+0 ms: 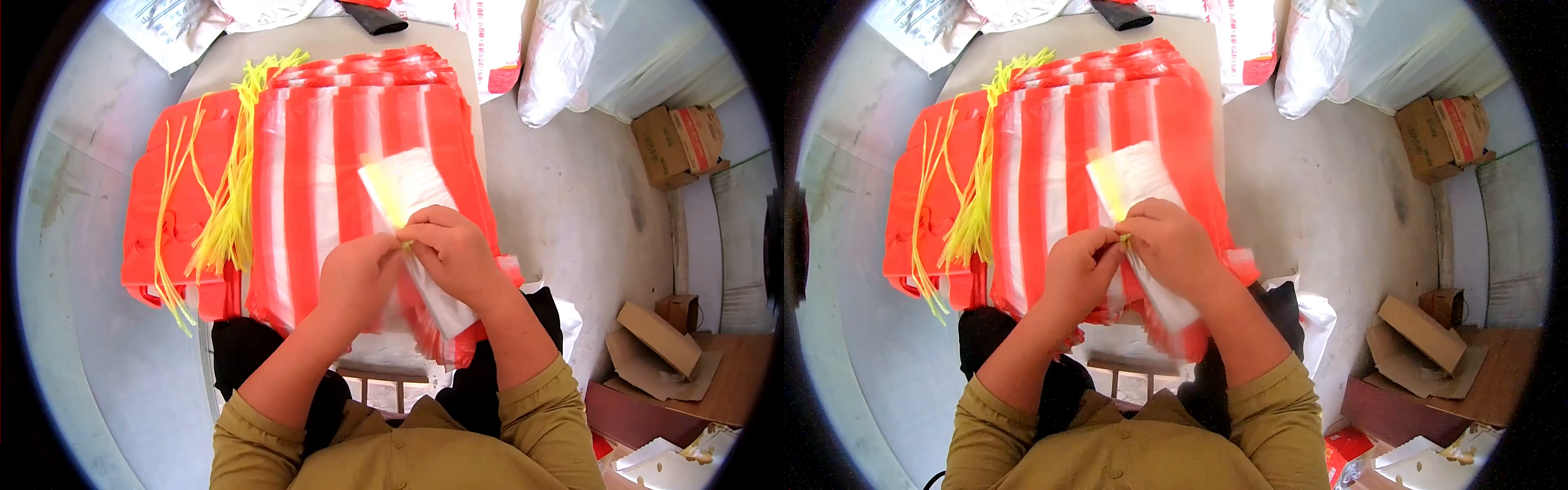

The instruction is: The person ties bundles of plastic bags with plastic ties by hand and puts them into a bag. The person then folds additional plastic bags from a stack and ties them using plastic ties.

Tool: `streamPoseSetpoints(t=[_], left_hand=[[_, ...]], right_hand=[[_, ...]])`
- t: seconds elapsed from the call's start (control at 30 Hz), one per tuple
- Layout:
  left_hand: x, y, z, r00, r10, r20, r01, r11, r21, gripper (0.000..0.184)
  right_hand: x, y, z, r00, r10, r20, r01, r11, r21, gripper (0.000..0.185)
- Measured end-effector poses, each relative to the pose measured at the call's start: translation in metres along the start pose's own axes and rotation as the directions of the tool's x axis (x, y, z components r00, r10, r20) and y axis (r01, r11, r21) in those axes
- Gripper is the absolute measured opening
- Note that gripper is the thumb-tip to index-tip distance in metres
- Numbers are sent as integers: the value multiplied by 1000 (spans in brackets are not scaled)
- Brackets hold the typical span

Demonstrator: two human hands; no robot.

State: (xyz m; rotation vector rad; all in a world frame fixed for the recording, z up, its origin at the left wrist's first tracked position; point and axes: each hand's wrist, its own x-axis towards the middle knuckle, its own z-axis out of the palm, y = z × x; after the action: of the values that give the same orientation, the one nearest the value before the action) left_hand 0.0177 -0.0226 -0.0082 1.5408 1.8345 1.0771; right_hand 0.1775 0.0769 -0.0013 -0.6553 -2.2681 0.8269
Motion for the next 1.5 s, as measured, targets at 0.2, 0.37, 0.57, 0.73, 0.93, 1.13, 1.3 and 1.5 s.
streamPoseSetpoints(t=[0.2, 0.37, 0.57, 0.73, 0.93, 1.13, 1.3, 1.5], left_hand=[[1, -1, -1, 1000, -18, 15, 17, 998, 64, 14], [3, -1, 0, 1000, 18, 8, -18, 996, 88, 12], [6, -4, -2, 996, -13, 84, 8, 999, 50, 14], [6, -3, -5, 994, -31, 105, 27, 999, 31, 16], [6, -7, -3, 998, -42, 38, 42, 999, 8, 11], [11, -6, -5, 996, 89, 22, -89, 897, 432, 7], [13, -7, -7, 991, 108, 74, -130, 795, 592, 7], [2, 3, -21, 999, -34, -42, 41, 980, 192, 26]], right_hand=[[2, -19, -9, 967, 241, 80, -245, 968, 48, 25], [7, -15, -21, 847, 413, 334, -500, 833, 237, 23], [2, -8, -16, 963, 104, 248, -140, 981, 132, 17], [2, -8, -12, 986, 6, 167, -11, 999, 31, 12], [0, -5, -17, 984, 30, 174, -44, 996, 80, 15], [-2, 3, -35, 970, -11, 244, -5, 998, 65, 16], [-2, 7, -44, 951, -7, 309, 5, 1000, 7, 18], [-7, 11, -45, 986, 166, -6, -164, 967, -194, 48]])
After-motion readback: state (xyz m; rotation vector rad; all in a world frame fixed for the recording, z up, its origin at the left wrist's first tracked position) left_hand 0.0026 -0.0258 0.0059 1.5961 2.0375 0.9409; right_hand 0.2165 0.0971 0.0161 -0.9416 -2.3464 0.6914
